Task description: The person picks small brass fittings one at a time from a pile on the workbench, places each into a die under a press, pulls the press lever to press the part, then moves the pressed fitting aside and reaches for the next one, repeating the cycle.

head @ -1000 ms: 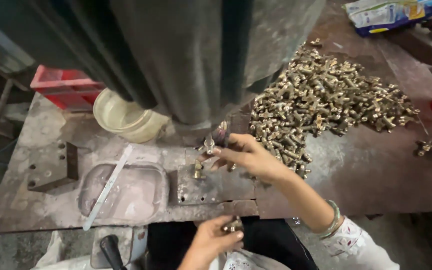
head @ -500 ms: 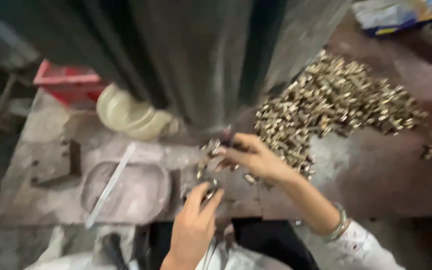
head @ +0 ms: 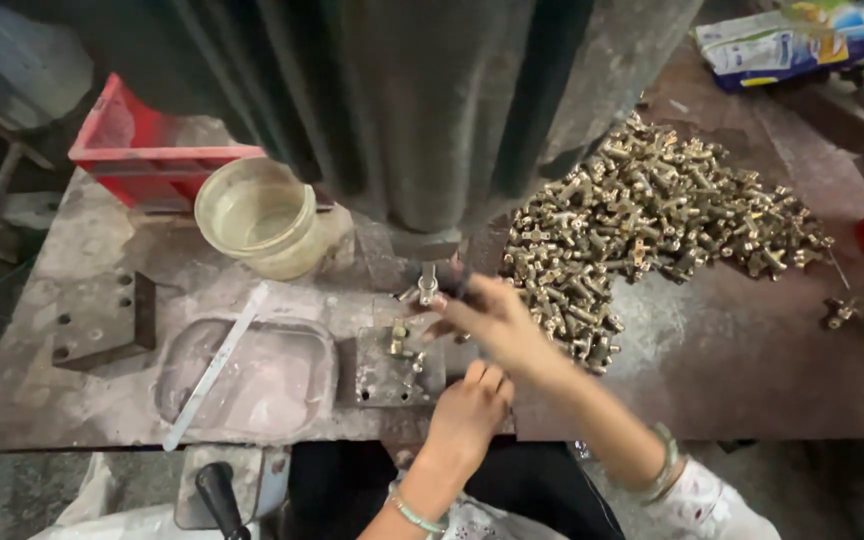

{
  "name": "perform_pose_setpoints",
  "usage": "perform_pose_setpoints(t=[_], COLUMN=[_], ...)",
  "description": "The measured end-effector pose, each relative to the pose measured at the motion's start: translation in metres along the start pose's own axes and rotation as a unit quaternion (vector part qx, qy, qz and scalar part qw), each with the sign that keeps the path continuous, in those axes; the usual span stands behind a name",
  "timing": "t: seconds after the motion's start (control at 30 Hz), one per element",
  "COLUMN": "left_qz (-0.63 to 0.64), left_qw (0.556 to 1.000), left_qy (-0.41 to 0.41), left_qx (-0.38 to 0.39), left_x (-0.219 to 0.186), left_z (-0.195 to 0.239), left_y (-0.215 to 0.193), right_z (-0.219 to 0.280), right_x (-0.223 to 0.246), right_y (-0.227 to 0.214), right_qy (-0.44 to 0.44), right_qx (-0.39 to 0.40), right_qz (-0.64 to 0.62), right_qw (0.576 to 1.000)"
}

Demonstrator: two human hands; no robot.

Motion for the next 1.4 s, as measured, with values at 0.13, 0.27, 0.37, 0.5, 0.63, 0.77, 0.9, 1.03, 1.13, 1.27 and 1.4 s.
perform_pose_setpoints(t=[0.13,0.27,0.37,0.5,0.63,0.77,0.9,1.03,1.13,1.27,1.4], left_qz=[0.101,0.120,0.097,0.040,0.017,-0.002,0.058,0.349,0.493,0.399,0.305], left_qw=[0.993,0.971,0.945,0.932,0.933,0.939,0.936,0.809,0.710,0.791,0.841], left_qy=[-0.055,-0.104,-0.257,-0.316,-0.336,-0.333,-0.322,-0.438,-0.466,-0.378,-0.359], left_qx=[0.001,-0.176,-0.177,-0.171,-0.130,-0.089,-0.131,-0.177,-0.187,-0.268,-0.264], left_x=[-0.009,0.011,0.073,0.108,0.126,0.129,0.137,0.147,0.120,0.072,0.058], left_z=[0.019,0.055,0.082,0.090,0.093,0.092,0.091,0.115,0.114,0.096,0.085], left_y=[-0.061,-0.147,-0.193,-0.223,-0.202,-0.187,-0.196,-0.183,-0.154,-0.137,-0.137], right_z=[0.013,0.011,0.015,0.013,0.016,0.016,0.012,0.014,0.007,0.014,0.010], right_x=[-0.001,-0.018,-0.003,-0.012,-0.007,-0.005,-0.006,-0.011,-0.037,-0.015,-0.022], right_y=[0.013,0.016,0.016,0.013,0.015,0.013,0.006,0.007,-0.005,0.002,0.000], right_qy=[-0.038,-0.043,-0.049,-0.033,-0.047,-0.051,-0.036,-0.008,-0.022,-0.024,-0.044], right_qx=[-0.122,-0.136,-0.155,-0.157,-0.176,-0.167,-0.165,-0.182,-0.175,-0.164,-0.148], right_qz=[-0.062,-0.127,-0.117,-0.061,-0.070,-0.063,-0.038,-0.029,-0.037,-0.015,-0.004], right_qw=[0.990,0.982,0.980,0.985,0.981,0.983,0.985,0.983,0.984,0.986,0.988])
Point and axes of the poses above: each hand's wrist, its own z-axis away from the middle knuckle, its own y-axis out of the palm, x = y × z, the point moved 5 cm from there along -z, towards the middle knuckle, and after that the axes turned 2 degrees about -x, right-handed, at the moved point
